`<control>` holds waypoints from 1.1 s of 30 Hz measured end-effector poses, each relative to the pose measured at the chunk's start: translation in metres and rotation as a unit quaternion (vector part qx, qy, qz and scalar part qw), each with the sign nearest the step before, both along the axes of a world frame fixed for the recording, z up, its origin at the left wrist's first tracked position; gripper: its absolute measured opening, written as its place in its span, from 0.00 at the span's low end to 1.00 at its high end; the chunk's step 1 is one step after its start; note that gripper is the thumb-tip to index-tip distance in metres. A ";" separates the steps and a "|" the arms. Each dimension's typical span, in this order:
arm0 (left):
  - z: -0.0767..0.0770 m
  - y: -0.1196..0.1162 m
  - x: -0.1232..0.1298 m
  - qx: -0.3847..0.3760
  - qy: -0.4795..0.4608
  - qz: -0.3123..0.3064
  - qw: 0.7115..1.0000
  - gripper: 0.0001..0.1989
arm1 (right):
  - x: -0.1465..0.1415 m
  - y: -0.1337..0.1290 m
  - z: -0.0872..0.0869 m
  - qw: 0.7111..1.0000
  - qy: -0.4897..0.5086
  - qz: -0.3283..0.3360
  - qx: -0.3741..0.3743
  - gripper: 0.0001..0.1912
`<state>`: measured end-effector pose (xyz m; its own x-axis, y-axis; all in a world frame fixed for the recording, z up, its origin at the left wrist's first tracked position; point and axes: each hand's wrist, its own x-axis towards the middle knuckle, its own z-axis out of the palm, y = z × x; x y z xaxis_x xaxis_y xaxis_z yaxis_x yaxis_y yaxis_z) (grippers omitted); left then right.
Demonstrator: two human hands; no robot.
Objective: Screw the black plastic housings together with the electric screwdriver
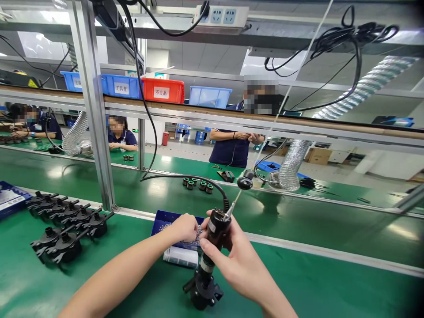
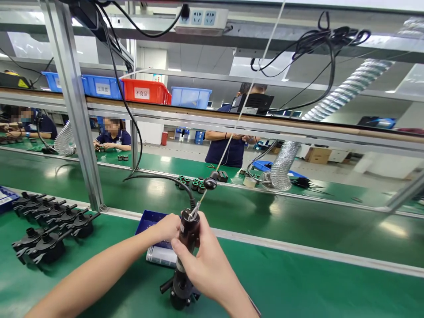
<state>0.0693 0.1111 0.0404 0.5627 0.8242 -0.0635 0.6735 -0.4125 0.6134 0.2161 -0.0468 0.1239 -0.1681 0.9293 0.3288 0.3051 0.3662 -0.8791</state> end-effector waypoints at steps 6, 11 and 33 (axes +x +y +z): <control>0.009 -0.010 -0.022 0.031 -0.031 0.038 0.998 0.02 | -0.002 0.000 0.001 1.000 -0.007 0.018 -0.009 0.20; 0.015 -0.036 -0.036 0.029 -0.088 0.070 0.993 0.03 | 0.000 0.000 0.004 1.000 -0.006 0.024 -0.018 0.20; -0.061 -0.100 -0.020 -0.516 -0.171 0.107 0.833 0.09 | 0.030 -0.008 0.005 0.990 0.068 0.037 -0.116 0.29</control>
<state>0.0496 0.0108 -0.0204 0.5403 0.5148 -0.6656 0.3765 0.5595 0.7384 0.2463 -0.0546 0.1287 -0.2083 0.9690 0.1330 0.1585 0.1676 -0.9730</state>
